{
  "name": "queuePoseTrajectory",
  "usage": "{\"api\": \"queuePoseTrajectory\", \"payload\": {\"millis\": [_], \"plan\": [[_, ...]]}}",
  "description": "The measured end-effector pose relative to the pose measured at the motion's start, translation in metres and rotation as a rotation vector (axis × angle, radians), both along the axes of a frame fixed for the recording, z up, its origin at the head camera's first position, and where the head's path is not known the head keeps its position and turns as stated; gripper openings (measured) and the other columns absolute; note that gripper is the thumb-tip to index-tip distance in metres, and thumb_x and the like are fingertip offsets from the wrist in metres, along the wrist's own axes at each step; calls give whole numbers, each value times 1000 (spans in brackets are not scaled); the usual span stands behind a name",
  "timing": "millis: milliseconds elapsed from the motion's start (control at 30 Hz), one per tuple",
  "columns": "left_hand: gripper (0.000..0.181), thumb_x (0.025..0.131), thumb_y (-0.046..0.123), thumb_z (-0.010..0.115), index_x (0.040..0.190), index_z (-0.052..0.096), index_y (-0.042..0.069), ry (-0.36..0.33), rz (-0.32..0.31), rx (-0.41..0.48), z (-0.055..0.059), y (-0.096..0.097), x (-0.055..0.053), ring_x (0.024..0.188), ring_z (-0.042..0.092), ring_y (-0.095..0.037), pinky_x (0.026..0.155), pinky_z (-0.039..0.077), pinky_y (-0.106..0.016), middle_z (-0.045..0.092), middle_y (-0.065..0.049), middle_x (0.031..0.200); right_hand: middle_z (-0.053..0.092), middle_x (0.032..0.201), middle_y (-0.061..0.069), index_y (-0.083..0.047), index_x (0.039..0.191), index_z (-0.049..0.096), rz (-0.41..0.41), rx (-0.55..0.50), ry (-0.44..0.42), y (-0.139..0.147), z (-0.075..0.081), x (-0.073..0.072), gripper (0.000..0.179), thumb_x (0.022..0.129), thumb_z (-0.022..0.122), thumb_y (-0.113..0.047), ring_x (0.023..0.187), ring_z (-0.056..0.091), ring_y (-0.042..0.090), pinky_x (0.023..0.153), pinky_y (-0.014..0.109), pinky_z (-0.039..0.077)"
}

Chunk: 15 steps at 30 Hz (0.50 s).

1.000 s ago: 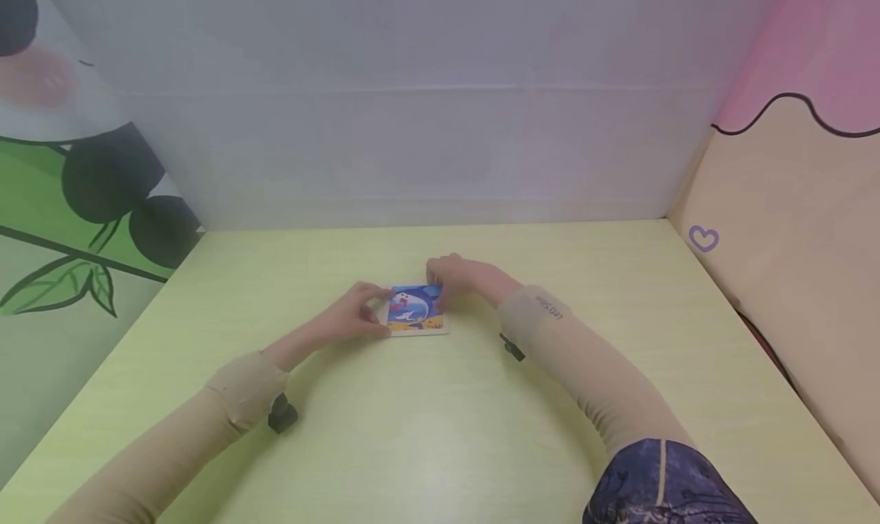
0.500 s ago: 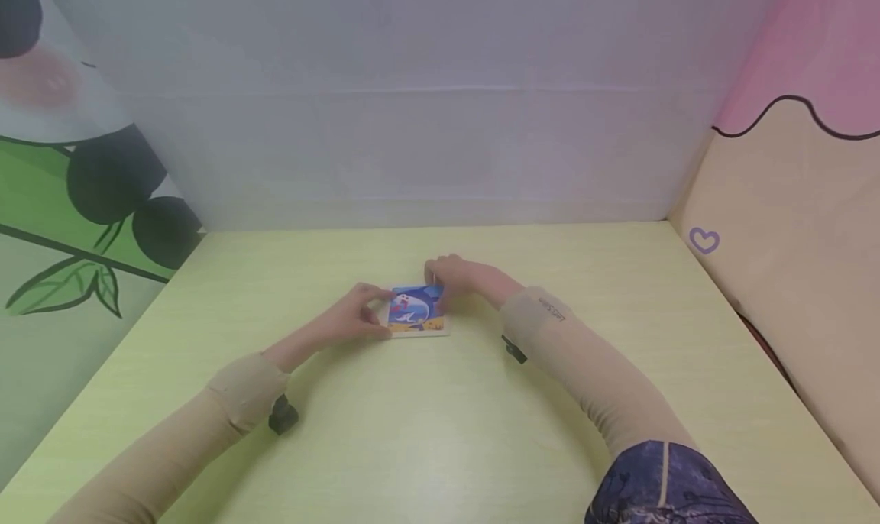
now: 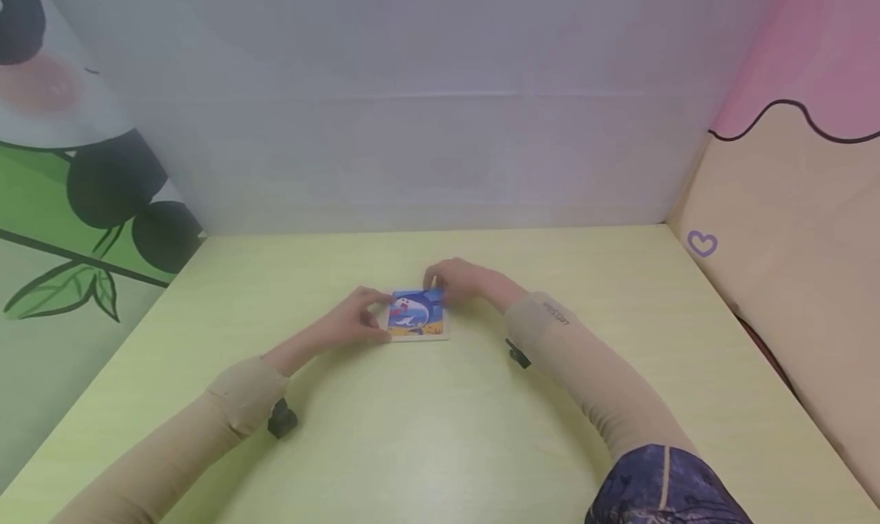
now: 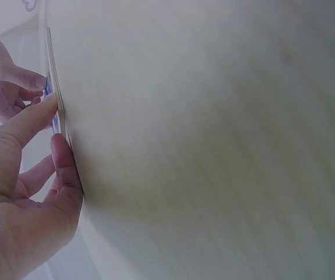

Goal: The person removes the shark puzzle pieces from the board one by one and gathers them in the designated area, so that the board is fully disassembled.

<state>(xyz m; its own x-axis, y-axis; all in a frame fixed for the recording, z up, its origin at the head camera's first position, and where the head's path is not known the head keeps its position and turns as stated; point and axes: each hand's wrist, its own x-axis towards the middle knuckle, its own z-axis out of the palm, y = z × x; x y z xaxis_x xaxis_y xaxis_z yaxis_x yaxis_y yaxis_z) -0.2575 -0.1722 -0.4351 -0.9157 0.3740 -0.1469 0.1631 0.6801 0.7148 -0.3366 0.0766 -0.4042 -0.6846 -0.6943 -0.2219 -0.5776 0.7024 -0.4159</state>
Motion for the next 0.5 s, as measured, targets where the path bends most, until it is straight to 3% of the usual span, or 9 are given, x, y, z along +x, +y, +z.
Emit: {"api": "queuePoseTrajectory", "payload": {"millis": [267, 500], "plan": [[70, 82, 15, 80, 144, 50, 8, 7, -7, -6, 1, -2, -2, 86, 58, -15, 74, 50, -23, 38, -21, 140, 67, 119, 12, -16, 126, 66, 27, -27, 26, 0, -3, -4, 42, 86, 66, -5, 109, 60, 26, 98, 42, 49], [70, 81, 15, 81, 143, 50, 7, 13, -12, -6, -1, -3, -2, 86, 59, -15, 74, 50, -23, 39, -21, 139, 68, 113, 7, -17, 124, 69, 41, -47, 112, 0, -16, -5, 42, 85, 66, -5, 104, 58, 21, 96, 39, 47]]}}
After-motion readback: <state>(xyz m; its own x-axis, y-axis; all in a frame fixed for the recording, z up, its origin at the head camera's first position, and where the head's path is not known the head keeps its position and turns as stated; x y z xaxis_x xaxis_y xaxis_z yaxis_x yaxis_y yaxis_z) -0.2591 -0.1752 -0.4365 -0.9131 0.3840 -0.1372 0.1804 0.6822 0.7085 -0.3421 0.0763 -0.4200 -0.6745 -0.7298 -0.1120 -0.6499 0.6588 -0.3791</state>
